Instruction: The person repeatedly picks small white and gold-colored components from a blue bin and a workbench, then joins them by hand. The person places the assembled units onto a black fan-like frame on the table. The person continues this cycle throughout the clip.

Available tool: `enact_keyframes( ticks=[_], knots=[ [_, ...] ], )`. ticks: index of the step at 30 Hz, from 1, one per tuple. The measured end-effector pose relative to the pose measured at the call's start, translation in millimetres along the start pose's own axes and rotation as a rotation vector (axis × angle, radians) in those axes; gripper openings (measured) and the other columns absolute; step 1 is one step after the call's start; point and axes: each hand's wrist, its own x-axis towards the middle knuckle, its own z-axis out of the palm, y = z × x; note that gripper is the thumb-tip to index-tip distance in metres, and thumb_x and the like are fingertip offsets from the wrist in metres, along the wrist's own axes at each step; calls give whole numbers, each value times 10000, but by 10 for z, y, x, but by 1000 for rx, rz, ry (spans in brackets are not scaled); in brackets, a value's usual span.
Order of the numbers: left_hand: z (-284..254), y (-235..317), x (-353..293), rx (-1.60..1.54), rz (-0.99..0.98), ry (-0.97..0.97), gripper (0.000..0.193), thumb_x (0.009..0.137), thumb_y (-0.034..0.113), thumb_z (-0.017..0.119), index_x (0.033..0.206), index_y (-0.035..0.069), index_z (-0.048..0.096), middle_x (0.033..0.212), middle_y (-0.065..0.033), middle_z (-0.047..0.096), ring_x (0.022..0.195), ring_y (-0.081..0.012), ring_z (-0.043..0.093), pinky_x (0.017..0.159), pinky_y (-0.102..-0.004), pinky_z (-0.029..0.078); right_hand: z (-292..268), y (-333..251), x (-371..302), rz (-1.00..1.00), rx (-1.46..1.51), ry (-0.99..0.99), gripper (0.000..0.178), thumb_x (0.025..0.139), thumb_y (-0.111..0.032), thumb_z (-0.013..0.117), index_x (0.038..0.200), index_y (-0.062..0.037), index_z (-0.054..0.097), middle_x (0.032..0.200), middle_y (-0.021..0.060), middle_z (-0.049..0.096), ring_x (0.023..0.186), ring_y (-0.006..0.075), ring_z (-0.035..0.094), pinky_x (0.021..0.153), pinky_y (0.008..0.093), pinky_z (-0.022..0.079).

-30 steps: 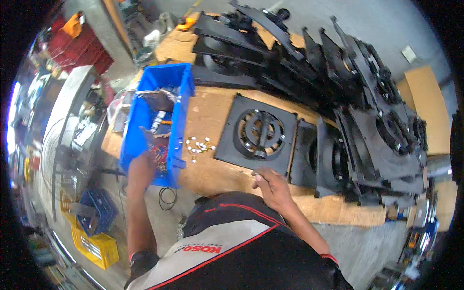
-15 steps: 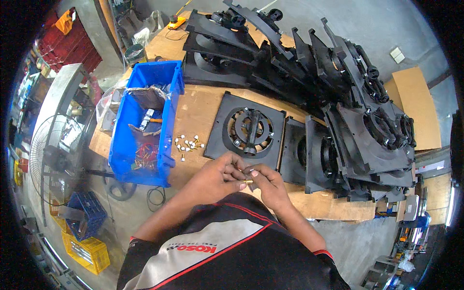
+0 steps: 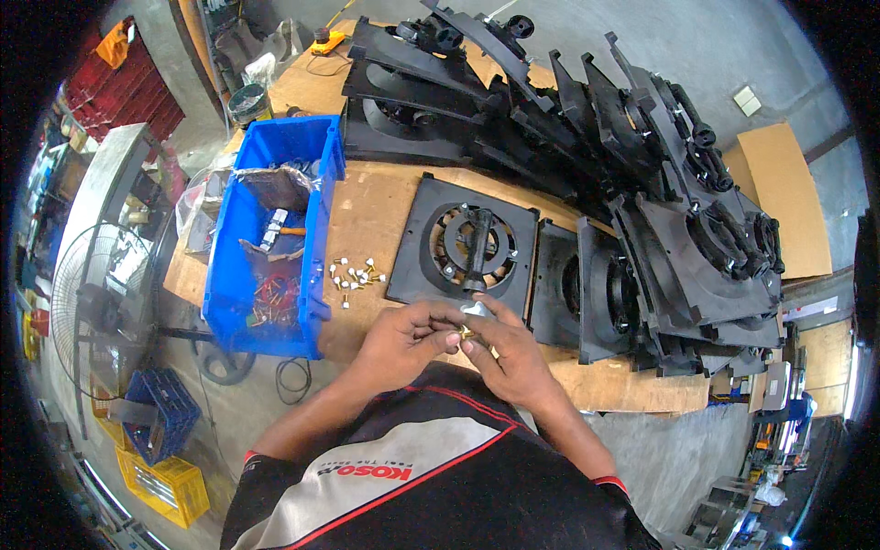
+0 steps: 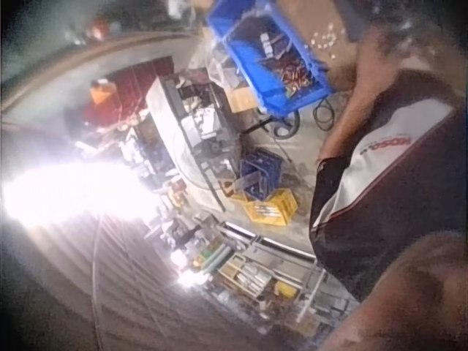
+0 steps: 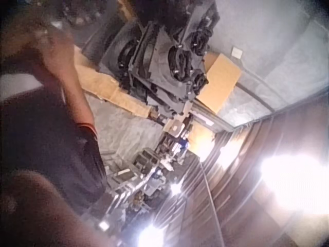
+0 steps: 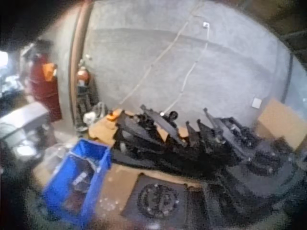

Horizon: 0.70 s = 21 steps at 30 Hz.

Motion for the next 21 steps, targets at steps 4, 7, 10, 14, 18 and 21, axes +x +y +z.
enact_keyframes(
  ticks=[4,7,10,14,18,21],
  knots=[
    [-28,-53,46,518,412,36,247,886,22,687,1132,30,709,972,-123,724,784,-213,706,718,-311,564,34,5,-30,9,71,78,342,920,-135,650,1247,-38,632,1154,177,683,1275,448,497,1080,501,382],
    [-22,-25,97,675,662,17,296,831,7,702,1117,79,716,962,-124,713,771,-267,701,666,-322,554,32,-76,-27,8,60,144,327,919,-109,651,1241,-52,635,1159,158,683,1276,440,498,1079,497,383],
    [-52,25,175,689,697,-32,312,794,-18,695,1085,90,718,959,-120,714,766,-264,702,645,-321,556,23,-100,-47,16,53,188,317,922,-115,651,1233,-57,639,1156,151,683,1286,428,492,1076,492,384],
    [-59,192,197,633,576,-81,295,787,13,669,1051,129,735,927,-107,720,810,-283,704,716,-382,569,-35,-124,-42,-5,45,190,352,914,-155,665,1251,-60,632,1166,159,677,1289,415,486,1073,483,381],
    [-86,300,232,599,522,-77,261,805,-32,662,1029,85,729,934,-129,712,823,-288,707,721,-358,568,-14,-202,-32,54,54,237,404,903,-205,672,1276,-60,615,1192,186,657,1269,411,490,1060,486,378],
    [-86,262,222,596,476,-51,250,820,-47,658,1037,60,722,944,-144,709,841,-293,708,727,-351,567,-49,-244,16,15,-62,228,399,896,-199,672,1260,-48,615,1186,196,647,1246,411,505,1038,484,395]
  ],
)
